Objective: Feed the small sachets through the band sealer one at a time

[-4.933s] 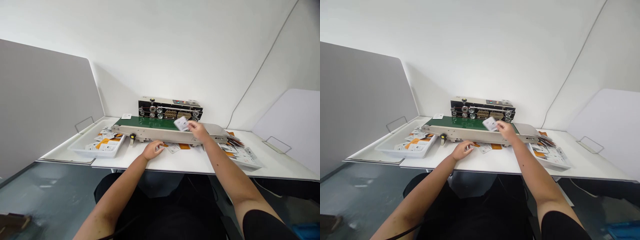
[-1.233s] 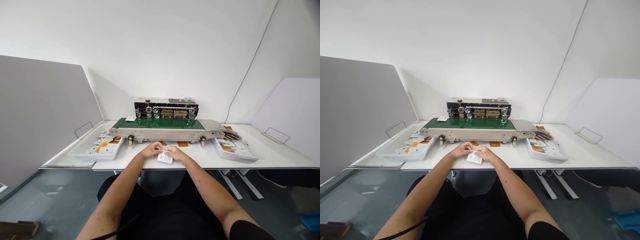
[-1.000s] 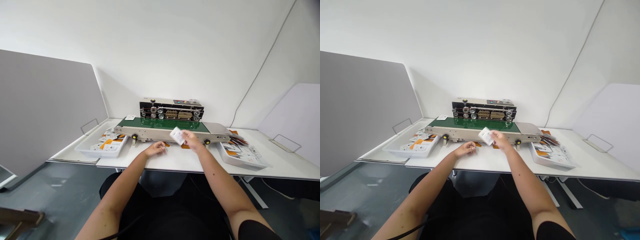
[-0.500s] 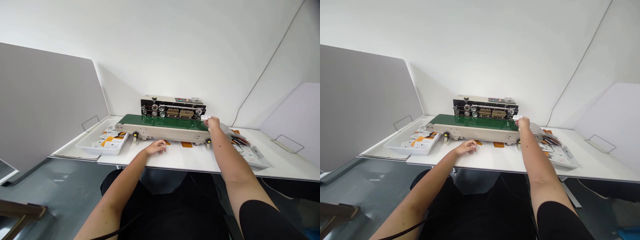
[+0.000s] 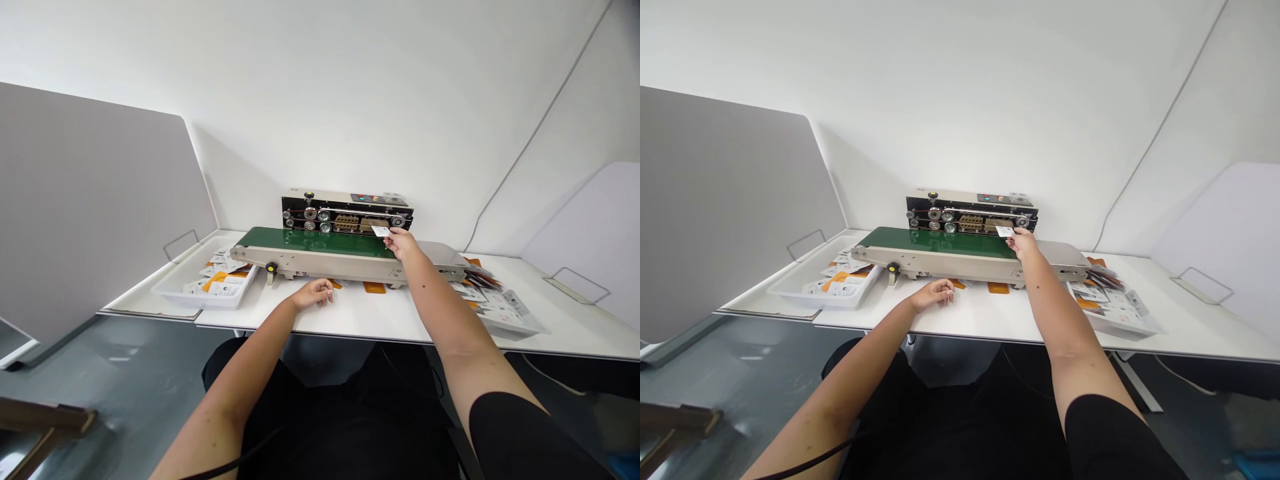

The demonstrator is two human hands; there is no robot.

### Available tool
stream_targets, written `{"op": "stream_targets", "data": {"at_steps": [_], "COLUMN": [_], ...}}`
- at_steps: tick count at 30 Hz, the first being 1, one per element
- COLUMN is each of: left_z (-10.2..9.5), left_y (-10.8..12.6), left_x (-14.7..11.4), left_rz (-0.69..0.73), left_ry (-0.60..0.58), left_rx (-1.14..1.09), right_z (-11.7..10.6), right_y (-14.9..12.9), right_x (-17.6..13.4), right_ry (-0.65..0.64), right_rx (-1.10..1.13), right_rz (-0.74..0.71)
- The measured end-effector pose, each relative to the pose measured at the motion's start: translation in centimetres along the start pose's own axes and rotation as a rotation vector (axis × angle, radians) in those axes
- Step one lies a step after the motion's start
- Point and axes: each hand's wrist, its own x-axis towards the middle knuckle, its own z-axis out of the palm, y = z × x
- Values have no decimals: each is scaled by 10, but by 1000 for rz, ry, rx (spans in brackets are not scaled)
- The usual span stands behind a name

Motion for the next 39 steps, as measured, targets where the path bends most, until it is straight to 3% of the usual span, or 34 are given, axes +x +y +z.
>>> {"op": "stream_targets", "data": {"at_steps": [2, 3, 6, 7, 9, 12, 14, 17, 21, 28, 34, 39], "left_z": [-1, -2, -6, -6, -6, -2, 2, 6, 10, 10, 9, 8], "left_y": [-1, -2, -6, -7, -10, -14, -17, -19, -17, -8, -14, -14], "left_x": [1, 2, 6, 7, 9, 11, 11, 14, 18, 12, 13, 13], "left_rz": [30, 60, 180, 227, 325, 376, 307, 182, 93, 249, 139, 238], "left_ry": [21, 54, 205, 234, 220, 136, 94, 61, 80, 68, 139, 122], "left_rx": [60, 121, 406, 505, 669, 865, 986, 1090, 1059, 906, 877, 886], "right_z": [3, 4, 5, 4, 3, 0, -2, -6, -7, -10, -10, -9], "right_y": [3, 7, 35, 49, 79, 120, 138, 155, 163, 157, 157, 156], "right_x": [-17, -30, -87, -108, -146, -176, -178, -165, -151, -159, -162, -164], "right_ry": [74, 132, 226, 157, -116, -479, -561, -542, -468, -567, -580, -578], "right_rx": [-62, -122, -362, -428, -583, -859, -996, -1122, -1228, -1163, -1141, -1085], "right_rz": [-88, -200, -705, -814, -908, -892, -848, -715, -547, -676, -644, -696]}}
